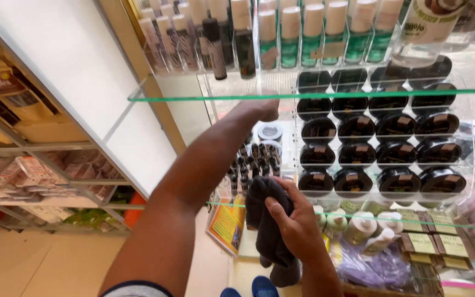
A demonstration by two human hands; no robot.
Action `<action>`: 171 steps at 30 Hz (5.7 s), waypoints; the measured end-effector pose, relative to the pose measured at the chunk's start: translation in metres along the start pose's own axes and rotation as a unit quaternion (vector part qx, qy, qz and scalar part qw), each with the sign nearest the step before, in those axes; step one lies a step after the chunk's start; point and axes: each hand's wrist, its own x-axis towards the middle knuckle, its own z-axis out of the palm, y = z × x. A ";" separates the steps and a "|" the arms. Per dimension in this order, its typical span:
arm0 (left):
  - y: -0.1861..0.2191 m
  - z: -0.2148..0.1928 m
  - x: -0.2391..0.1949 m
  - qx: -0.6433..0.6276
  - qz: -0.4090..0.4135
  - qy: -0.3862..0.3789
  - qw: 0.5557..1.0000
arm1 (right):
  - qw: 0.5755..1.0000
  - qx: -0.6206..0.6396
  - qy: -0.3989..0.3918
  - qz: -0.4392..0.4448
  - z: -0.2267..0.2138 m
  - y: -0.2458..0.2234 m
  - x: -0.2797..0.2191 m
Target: Cleaning and tidying cosmetic products on a glass display shelf using a cloth.
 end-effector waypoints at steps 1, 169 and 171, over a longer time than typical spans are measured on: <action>0.009 -0.009 -0.018 -0.030 -0.045 -0.019 0.998 | 1.000 -0.004 -0.002 0.000 -0.001 0.002 -0.001; 0.070 -0.036 -0.391 -0.857 -0.142 0.091 0.487 | 0.949 -0.161 0.269 0.038 0.081 -0.159 -0.026; 0.051 -0.034 -0.363 -0.835 -0.155 0.106 0.518 | 0.943 -0.177 0.277 0.038 0.070 -0.152 -0.023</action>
